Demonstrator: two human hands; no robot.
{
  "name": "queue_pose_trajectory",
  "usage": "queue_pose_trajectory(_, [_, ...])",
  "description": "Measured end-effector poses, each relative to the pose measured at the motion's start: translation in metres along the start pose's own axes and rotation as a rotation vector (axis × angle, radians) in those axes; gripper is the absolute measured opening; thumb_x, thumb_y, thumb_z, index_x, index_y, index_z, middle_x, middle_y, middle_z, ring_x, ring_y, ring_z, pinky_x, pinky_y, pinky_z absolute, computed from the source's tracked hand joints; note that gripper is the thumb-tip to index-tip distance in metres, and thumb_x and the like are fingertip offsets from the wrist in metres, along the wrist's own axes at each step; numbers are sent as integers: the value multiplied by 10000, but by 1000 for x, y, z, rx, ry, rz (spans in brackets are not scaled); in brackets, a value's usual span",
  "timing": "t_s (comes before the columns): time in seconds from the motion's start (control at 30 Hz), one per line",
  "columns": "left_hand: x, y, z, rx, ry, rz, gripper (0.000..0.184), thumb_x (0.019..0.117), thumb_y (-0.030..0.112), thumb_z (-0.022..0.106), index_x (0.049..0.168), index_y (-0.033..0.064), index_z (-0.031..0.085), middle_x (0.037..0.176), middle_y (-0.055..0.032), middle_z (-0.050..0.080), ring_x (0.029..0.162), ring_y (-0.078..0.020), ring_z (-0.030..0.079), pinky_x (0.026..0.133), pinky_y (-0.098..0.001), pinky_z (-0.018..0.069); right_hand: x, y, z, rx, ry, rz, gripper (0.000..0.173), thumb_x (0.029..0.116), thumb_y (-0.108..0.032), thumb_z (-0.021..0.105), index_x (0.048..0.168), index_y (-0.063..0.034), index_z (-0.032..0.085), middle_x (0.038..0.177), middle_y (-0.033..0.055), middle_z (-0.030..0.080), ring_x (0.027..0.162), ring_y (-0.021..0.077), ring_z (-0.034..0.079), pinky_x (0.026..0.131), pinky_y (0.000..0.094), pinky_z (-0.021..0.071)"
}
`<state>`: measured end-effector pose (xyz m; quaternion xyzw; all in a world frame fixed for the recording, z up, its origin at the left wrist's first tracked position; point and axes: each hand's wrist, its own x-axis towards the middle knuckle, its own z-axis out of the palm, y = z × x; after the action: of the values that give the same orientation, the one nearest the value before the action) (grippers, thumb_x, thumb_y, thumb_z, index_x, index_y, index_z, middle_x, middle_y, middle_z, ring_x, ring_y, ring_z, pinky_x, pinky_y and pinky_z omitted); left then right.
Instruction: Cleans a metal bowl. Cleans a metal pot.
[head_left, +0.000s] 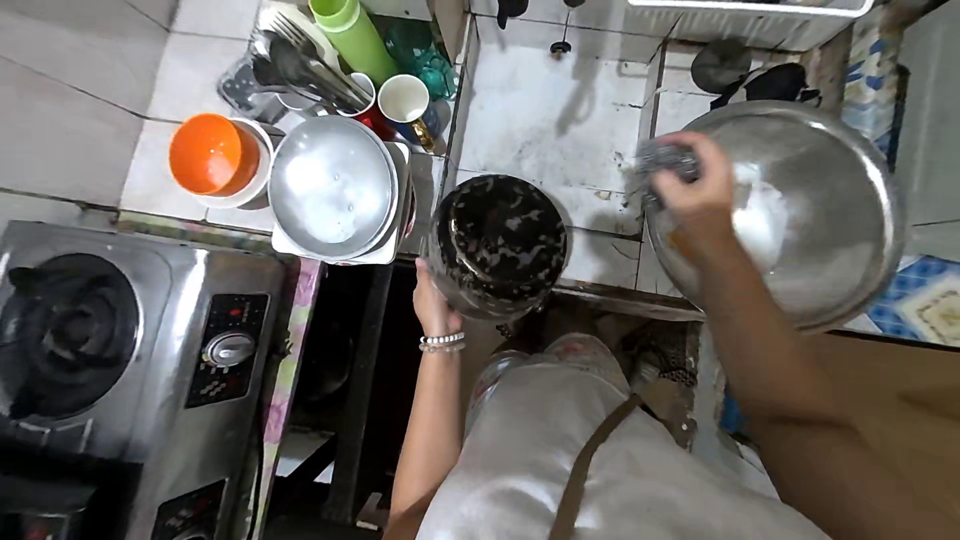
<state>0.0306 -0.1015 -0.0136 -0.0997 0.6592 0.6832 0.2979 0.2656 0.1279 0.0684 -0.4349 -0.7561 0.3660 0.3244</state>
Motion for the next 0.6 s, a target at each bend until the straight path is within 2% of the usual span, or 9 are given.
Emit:
queue_pose_trajectory(0.13, [-11, -13, 21, -78, -51, -29, 585, 1107, 502, 290, 1298, 47, 604, 1137, -134, 695, 1043, -213, 683, 885, -442, 583, -16, -57, 72, 220, -205, -236, 320, 904, -102, 661, 1187, 44, 694, 1128, 172, 686, 1054, 182, 659, 938, 331, 548])
queue_pose_trajectory(0.23, [-16, -17, 28, -138, -82, -42, 588, 1111, 501, 247, 1315, 73, 596, 1138, -117, 700, 1044, -208, 685, 889, -441, 584, -34, -89, 104, 188, -350, -339, 250, 884, -139, 786, 1082, 6, 741, 1030, 150, 693, 971, 226, 676, 875, 369, 580])
queue_pose_trajectory(0.3, [-15, -20, 26, -177, -122, -48, 584, 1116, 492, 207, 1344, 95, 568, 1157, -99, 693, 1051, -189, 679, 892, -422, 581, -35, -84, 122, 102, -384, -381, 208, 854, -155, 813, 974, 4, 754, 953, 149, 691, 900, 260, 683, 819, 400, 588])
queue_pose_trajectory(0.33, [-13, -24, 23, -202, -155, -54, 592, 1118, 486, 180, 1404, 99, 524, 1226, -108, 674, 1104, -195, 664, 930, -428, 570, -26, -76, 124, 37, -417, -352, 191, 862, -139, 791, 949, 25, 747, 953, 173, 699, 905, 289, 696, 830, 427, 589])
queue_pose_trajectory(0.37, [-11, -29, 21, -219, -171, -56, 598, 1119, 480, 159, 1439, 98, 491, 1272, -113, 654, 1139, -195, 650, 953, -428, 561, -8, -69, 121, -65, -486, -257, 223, 902, -146, 754, 986, 59, 736, 1020, 218, 710, 982, 339, 701, 899, 484, 568])
queue_pose_trajectory(0.43, [-10, -40, 15, -225, -125, -68, 596, 1121, 473, 174, 1427, 77, 498, 1282, -125, 644, 1144, -199, 644, 954, -429, 557, 29, -50, 113, -230, -529, -38, 285, 953, -173, 707, 1070, 87, 705, 1152, 270, 690, 1117, 410, 664, 995, 577, 504])
queue_pose_trajectory(0.5, [-8, -46, 13, -232, -63, -79, 583, 1122, 469, 215, 1397, 62, 530, 1264, -136, 652, 1128, -209, 650, 940, -439, 561, 27, -47, 116, -268, -452, -73, 253, 907, -152, 732, 988, 86, 700, 1069, 268, 687, 1032, 420, 676, 916, 598, 524])
queue_pose_trajectory(0.53, [-8, -47, 14, -239, -48, -86, 576, 1122, 467, 223, 1388, 64, 537, 1249, -132, 657, 1112, -205, 656, 927, -434, 567, 9, -57, 120, -254, -457, -156, 245, 877, -140, 767, 990, 72, 721, 1064, 253, 695, 1020, 405, 684, 911, 577, 547])
queue_pose_trajectory(0.6, [-7, -51, 13, -270, -69, -96, 570, 1121, 466, 213, 1401, 77, 521, 1253, -118, 658, 1112, -194, 658, 926, -423, 571, -27, -72, 132, -162, -486, -367, 229, 792, -100, 835, 913, 64, 732, 956, 229, 694, 911, 371, 697, 820, 513, 588])
